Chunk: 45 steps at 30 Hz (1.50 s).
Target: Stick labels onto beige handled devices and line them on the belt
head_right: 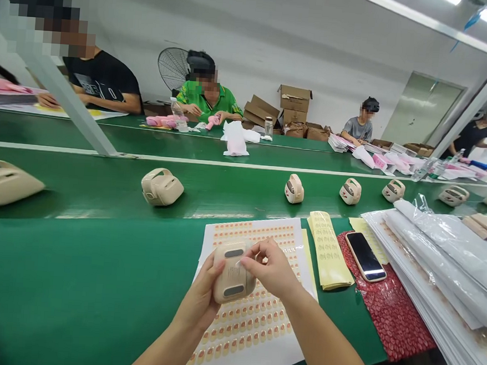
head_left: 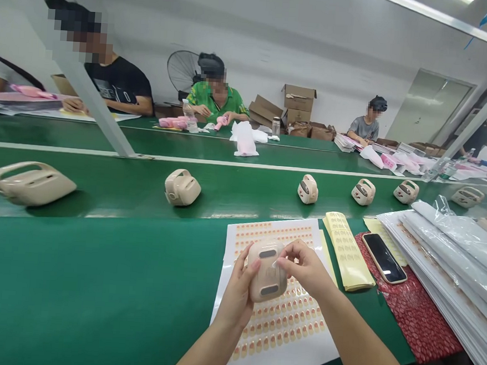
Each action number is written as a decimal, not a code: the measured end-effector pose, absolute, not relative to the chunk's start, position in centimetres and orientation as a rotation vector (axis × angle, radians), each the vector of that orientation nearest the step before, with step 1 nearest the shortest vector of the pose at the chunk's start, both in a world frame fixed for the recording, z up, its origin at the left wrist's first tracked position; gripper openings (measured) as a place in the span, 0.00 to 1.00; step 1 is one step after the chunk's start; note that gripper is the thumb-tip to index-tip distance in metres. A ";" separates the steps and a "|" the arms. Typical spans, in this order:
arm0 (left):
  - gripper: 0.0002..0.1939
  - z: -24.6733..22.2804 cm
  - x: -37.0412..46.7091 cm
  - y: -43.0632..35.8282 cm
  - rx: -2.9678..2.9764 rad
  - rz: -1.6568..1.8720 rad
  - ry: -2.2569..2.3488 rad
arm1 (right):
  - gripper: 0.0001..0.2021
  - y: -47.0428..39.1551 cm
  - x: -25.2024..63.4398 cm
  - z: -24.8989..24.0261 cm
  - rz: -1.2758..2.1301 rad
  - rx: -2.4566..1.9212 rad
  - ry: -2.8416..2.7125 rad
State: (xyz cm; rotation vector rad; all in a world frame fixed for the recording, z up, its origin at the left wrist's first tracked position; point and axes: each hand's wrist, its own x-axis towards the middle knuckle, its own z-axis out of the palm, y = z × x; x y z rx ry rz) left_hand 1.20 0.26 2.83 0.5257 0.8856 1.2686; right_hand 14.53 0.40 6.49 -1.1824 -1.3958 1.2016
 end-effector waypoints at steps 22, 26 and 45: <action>0.40 3.2 1.3 0.2 0.552 1.219 0.934 | 0.04 0.6 14.6 6.9 1.130 -1.337 -1.496; 0.40 3.0 1.3 0.3 0.547 1.226 0.938 | 0.04 0.6 14.5 6.8 1.125 -1.336 -1.500; 0.38 3.3 1.3 0.1 0.545 1.221 0.925 | 0.02 0.4 14.6 6.4 0.968 -1.366 -1.595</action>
